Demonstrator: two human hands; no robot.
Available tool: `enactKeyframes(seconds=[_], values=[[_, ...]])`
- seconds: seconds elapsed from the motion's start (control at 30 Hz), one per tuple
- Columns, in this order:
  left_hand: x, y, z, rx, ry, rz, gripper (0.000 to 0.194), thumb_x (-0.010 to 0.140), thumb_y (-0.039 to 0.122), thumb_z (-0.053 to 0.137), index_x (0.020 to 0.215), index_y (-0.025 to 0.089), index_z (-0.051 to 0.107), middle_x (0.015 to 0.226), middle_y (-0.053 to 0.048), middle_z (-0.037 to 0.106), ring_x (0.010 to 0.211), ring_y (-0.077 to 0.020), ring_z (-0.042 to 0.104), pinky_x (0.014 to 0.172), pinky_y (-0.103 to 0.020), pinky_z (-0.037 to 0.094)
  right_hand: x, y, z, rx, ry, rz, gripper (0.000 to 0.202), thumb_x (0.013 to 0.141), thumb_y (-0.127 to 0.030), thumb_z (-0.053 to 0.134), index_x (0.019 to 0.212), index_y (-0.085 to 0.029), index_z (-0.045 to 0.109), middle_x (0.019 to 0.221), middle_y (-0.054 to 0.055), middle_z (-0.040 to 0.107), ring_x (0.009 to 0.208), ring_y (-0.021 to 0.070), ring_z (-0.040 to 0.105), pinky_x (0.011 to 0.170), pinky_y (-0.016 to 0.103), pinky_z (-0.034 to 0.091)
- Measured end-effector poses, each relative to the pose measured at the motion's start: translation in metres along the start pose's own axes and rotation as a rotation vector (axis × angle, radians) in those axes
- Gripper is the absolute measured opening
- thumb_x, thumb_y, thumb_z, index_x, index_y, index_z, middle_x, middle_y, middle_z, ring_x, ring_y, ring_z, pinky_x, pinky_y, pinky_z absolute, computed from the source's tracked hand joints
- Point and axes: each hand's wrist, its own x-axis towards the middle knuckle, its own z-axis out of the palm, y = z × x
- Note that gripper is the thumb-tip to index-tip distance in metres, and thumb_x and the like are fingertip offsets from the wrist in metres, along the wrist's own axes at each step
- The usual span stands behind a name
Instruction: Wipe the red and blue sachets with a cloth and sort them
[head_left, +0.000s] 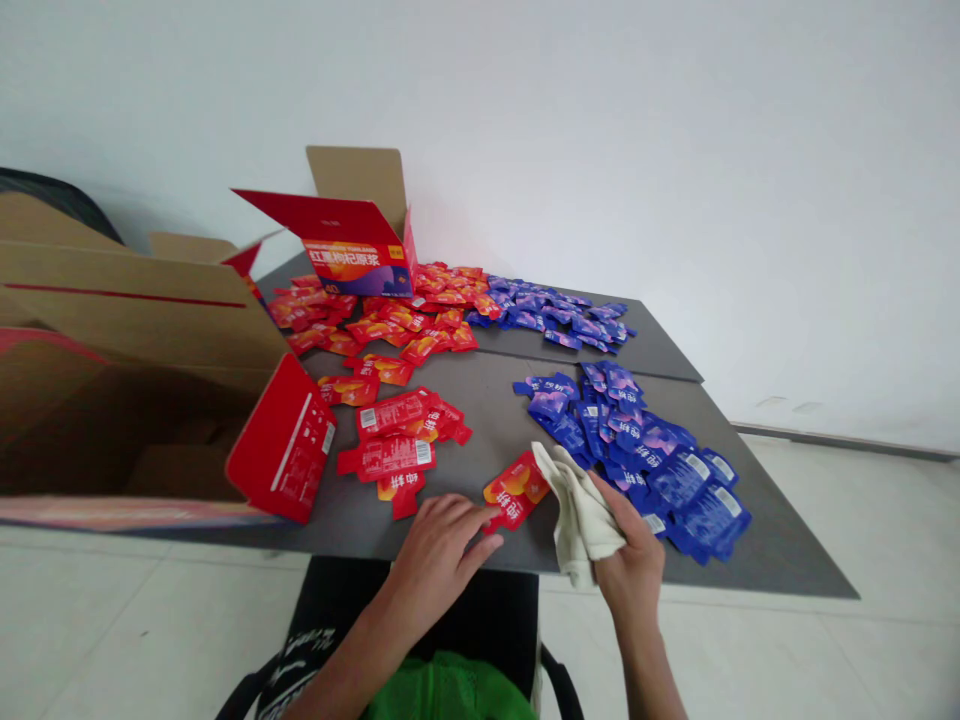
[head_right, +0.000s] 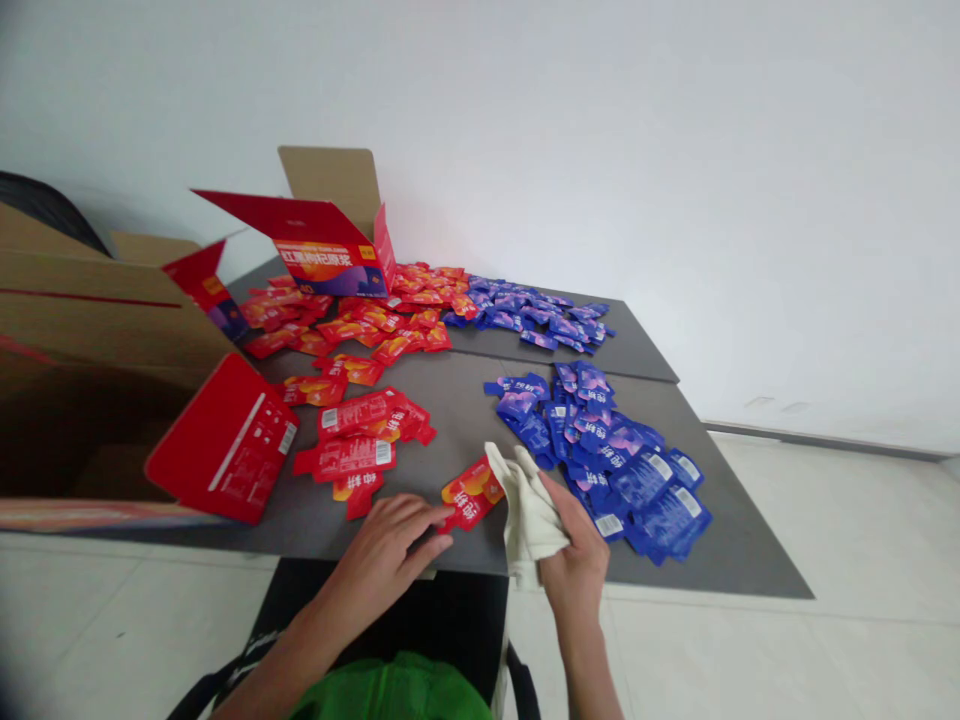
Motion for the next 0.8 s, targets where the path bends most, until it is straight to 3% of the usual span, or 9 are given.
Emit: enactKeyframes(seconds=[0.2, 0.3, 0.43, 0.53, 0.67, 0.8], values=[[0.031, 0.017, 0.020, 0.169, 0.095, -0.148, 0.050, 0.103, 0.031, 0.058, 0.150, 0.018, 0.050, 0.143, -0.015, 0.059, 0.126, -0.0327, 0.053, 0.105, -0.050, 0.045, -0.039, 0.020, -0.010, 0.113, 0.096, 0.262, 0.051, 0.083, -0.046, 0.080, 0.125, -0.017, 0.078, 0.126, 0.014, 0.078, 0.113, 0.0383, 0.075, 0.101, 0.051, 0.061], [0.042, 0.020, 0.025, 0.225, 0.042, -0.206, 0.054, 0.099, 0.031, 0.063, 0.150, 0.018, 0.050, 0.139, -0.015, 0.061, 0.122, -0.0332, 0.056, 0.103, -0.048, 0.045, -0.040, 0.037, -0.019, 0.134, 0.055, 0.271, 0.052, 0.079, -0.048, 0.083, 0.121, -0.018, 0.080, 0.123, 0.014, 0.079, 0.112, 0.0386, 0.076, 0.098, 0.047, 0.063], [0.055, 0.021, 0.018, 0.153, -0.112, -0.291, 0.057, 0.094, 0.031, 0.070, 0.146, 0.015, 0.054, 0.129, -0.017, 0.063, 0.119, -0.0354, 0.059, 0.103, -0.049, 0.044, -0.039, 0.052, -0.027, 0.171, -0.037, 0.230, 0.049, 0.079, -0.047, 0.082, 0.120, -0.020, 0.081, 0.123, 0.013, 0.079, 0.111, 0.0385, 0.076, 0.094, 0.043, 0.065], [0.061, 0.018, 0.013, 0.046, -0.177, -0.315, 0.047, 0.092, 0.029, 0.071, 0.135, 0.013, 0.060, 0.127, -0.018, 0.066, 0.117, -0.0351, 0.062, 0.099, -0.045, 0.046, -0.038, 0.057, -0.030, 0.179, -0.075, 0.181, 0.047, 0.078, -0.045, 0.083, 0.119, -0.023, 0.082, 0.123, 0.011, 0.079, 0.109, 0.0381, 0.077, 0.090, 0.039, 0.067], [0.060, 0.014, 0.008, -0.028, -0.176, -0.315, 0.014, 0.093, 0.031, 0.068, 0.100, 0.018, 0.068, 0.104, -0.010, 0.074, 0.101, -0.0288, 0.069, 0.084, -0.034, 0.048, -0.034, 0.057, -0.033, 0.211, -0.098, 0.150, 0.046, 0.074, -0.042, 0.086, 0.116, -0.024, 0.084, 0.118, 0.010, 0.081, 0.104, 0.0382, 0.079, 0.086, 0.036, 0.068], [0.052, 0.011, -0.005, -0.157, -0.098, -0.344, 0.017, 0.098, 0.037, 0.061, 0.094, 0.021, 0.065, 0.096, -0.006, 0.074, 0.093, -0.0243, 0.070, 0.075, -0.028, 0.046, -0.032, 0.060, -0.036, 0.249, -0.120, 0.154, 0.046, 0.071, -0.044, 0.087, 0.113, -0.025, 0.085, 0.117, 0.009, 0.081, 0.104, 0.0404, 0.079, 0.083, 0.037, 0.069]])
